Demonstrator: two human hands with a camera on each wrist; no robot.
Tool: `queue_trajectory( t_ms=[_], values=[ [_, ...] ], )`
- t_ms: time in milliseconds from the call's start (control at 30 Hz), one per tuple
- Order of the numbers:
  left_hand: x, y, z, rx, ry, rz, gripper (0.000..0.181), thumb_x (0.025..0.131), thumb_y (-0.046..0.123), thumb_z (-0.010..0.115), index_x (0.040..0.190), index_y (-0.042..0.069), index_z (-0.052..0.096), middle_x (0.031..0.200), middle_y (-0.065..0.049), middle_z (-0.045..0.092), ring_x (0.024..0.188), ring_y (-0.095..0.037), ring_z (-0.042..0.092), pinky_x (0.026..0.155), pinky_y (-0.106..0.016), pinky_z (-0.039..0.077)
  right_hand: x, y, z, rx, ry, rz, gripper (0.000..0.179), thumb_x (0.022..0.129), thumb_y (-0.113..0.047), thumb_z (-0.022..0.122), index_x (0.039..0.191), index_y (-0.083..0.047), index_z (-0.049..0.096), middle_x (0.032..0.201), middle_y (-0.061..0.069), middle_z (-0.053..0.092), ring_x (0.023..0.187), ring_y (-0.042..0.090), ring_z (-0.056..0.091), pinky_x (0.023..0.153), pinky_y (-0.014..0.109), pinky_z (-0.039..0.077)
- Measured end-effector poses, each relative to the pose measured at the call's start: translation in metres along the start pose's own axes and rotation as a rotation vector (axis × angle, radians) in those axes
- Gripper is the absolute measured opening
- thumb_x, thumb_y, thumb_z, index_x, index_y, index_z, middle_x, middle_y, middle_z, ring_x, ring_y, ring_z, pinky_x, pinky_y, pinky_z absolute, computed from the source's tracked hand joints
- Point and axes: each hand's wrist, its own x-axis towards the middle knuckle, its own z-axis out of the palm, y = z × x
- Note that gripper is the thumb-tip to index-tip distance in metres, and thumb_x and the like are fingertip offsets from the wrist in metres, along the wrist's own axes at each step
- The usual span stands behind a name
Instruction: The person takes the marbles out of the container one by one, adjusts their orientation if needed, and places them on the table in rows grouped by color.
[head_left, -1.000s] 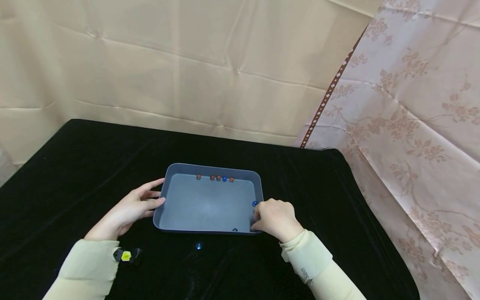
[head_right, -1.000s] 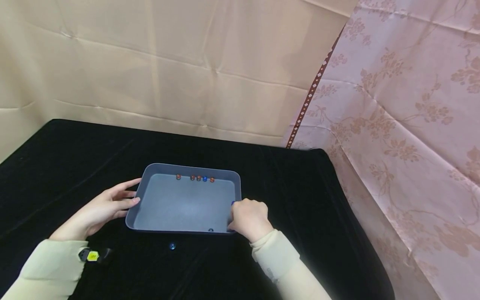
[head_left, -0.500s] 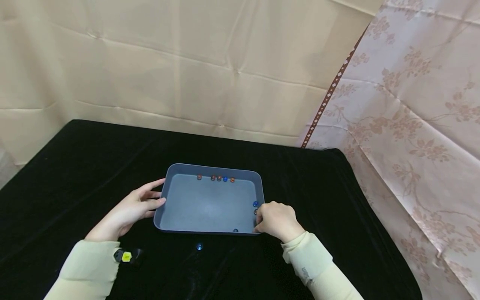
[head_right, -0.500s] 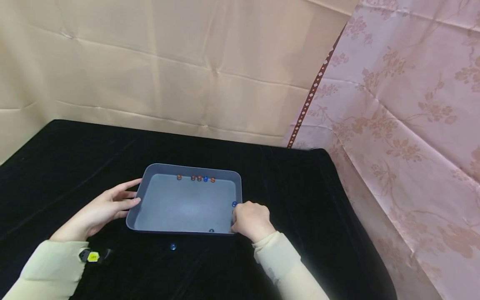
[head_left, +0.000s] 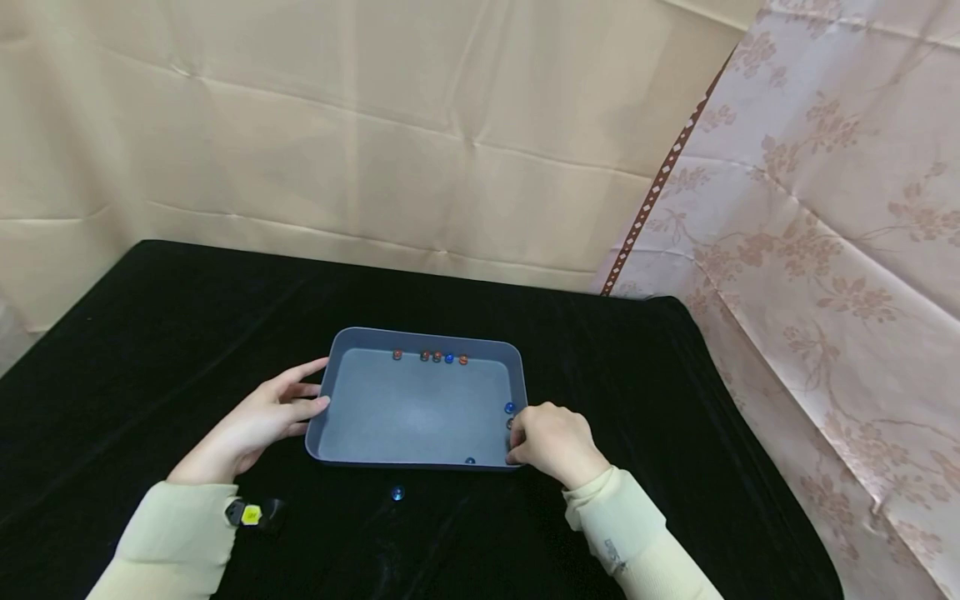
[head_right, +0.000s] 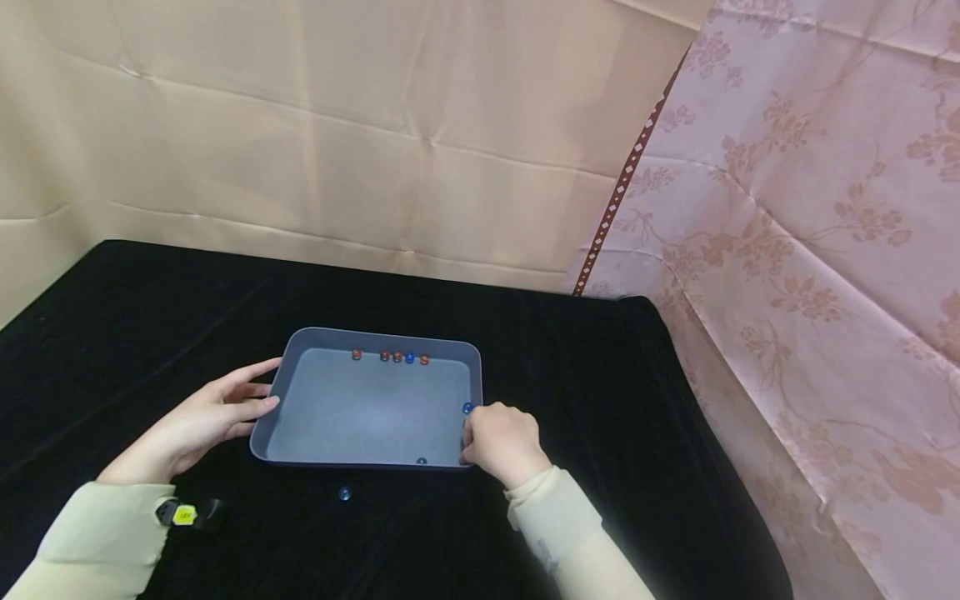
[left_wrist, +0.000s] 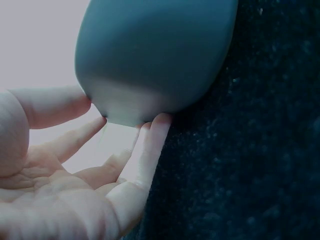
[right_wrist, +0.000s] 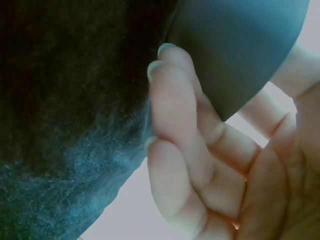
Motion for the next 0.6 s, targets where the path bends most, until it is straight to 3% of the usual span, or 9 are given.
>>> queue_trajectory(
  t_ms=[367,600],
  values=[
    [-0.001,0.0,0.0,0.004,0.005,0.004,0.07,0.102,0.026,0.054,0.159,0.012,0.016,0.148,-0.033,0.035,0.124,-0.036,0.055,0.101,-0.051,0.052,-0.001,-0.004,-0.002,-0.013,0.182,-0.004,0.01,0.08,-0.028,0.082,0.078,-0.022,0.074,0.078,-0.004,0.06,0.059,0.009,0.05,0.049,0.024,0.043],
    [0.0,0.001,0.0,0.0,0.001,-0.004,0.07,0.103,0.026,0.053,0.16,0.013,0.015,0.149,-0.033,0.034,0.126,-0.04,0.053,0.101,-0.05,0.052,-0.003,-0.017,0.002,0.112,0.286,-0.141,0.008,0.084,-0.025,0.078,0.083,-0.018,0.076,0.073,-0.008,0.062,0.058,0.003,0.05,0.048,0.019,0.042]
  ],
)
